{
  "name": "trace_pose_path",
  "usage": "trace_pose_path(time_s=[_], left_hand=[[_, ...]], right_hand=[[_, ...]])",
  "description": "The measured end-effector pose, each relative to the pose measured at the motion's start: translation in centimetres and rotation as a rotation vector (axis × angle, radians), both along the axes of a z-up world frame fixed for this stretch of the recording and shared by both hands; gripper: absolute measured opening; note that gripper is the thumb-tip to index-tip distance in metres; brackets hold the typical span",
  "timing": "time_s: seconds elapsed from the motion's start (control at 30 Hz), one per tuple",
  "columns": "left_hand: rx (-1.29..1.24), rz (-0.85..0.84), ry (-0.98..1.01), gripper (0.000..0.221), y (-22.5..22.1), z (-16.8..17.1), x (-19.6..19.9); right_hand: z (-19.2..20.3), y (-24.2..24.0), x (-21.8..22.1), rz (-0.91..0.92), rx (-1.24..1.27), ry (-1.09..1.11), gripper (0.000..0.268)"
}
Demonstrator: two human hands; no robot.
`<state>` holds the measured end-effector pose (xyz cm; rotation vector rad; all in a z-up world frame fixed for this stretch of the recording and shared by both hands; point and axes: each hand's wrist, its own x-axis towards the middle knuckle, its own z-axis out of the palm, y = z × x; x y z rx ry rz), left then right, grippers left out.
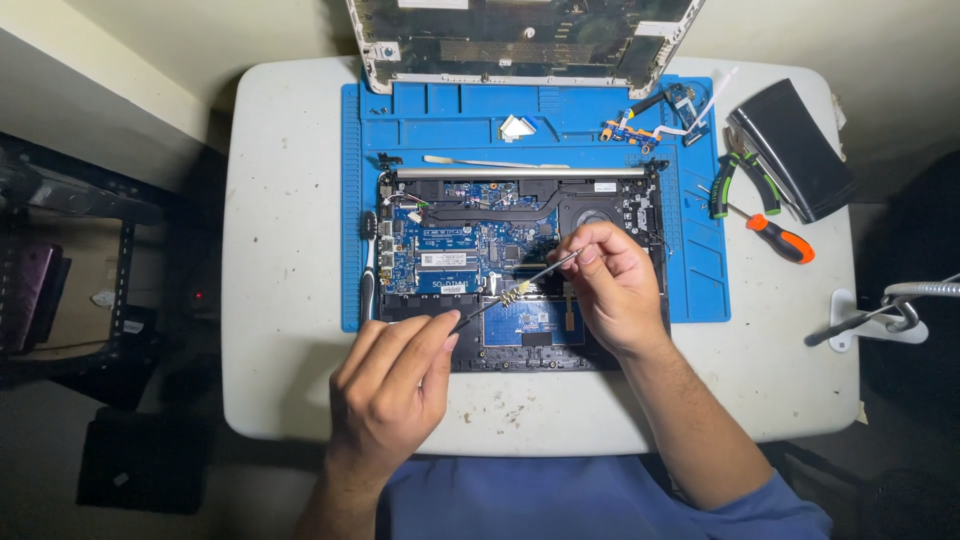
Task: Cleaning and installing internal components into a laptop chassis, including connecting cables and securing with screws.
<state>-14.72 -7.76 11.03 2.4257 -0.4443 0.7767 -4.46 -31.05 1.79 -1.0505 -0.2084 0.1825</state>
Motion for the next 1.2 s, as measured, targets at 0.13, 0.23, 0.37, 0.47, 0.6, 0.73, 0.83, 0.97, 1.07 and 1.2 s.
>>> trace_pose_path(time_s=[0.13,0.23,0.37,0.47,0.6,0.73,0.83,0.97,1.07,1.2], left_hand=[[-0.021,-0.011,0.025,0.017,0.1,-0.4,-0.1],[-0.121,-0.059,0.135,0.017,0.0,-0.3,-0.2],[-0.173,-0.074,0.085,0.013,0.0,-1.0,-0.2],[-0.214,-0.059,0.0,0.021,0.2,-1.6,-0.2],[-0.407,-0.044,-0.088,0.023,-0.3,-2.4,-0.3],[-0.619,-0.033,-0.008,0.038,-0.7,-4.4,-1.6],[-0.889,-0.064,0.067,0.017,-1.2,-5.5,-1.8],[-1.035,-0.087,0.063,0.01,-1.8,-6.5,-1.9],[-1.111,-0.064,0.053,0.01,-1.1,-6.1,-1.6],[-1.088,0.045,-0.029,0.01,1.8,-4.5,0.3]], right_hand=[[-0.2,0.2,0.0,0.019,0.047,0.013,0.011],[-0.3,0.2,0.0,0.005,0.071,0.097,0.014],[-0.4,0.2,-0.2,-0.005,0.102,0.188,0.011],[0.0,0.5,-0.5,-0.028,0.111,0.213,0.006],[-0.4,0.6,-0.7,-0.091,0.09,0.248,0.006],[-0.9,0.6,-1.2,-0.047,0.161,0.244,0.008],[-1.2,0.7,-1.4,-0.011,0.179,0.216,0.01],[-1.4,1.0,-1.4,-0.032,0.155,0.259,0.011],[-1.8,1.0,-1.4,0.025,0.099,0.196,0.033],[0.3,2.3,-0.3,0.01,-0.48,-0.21,0.064]])
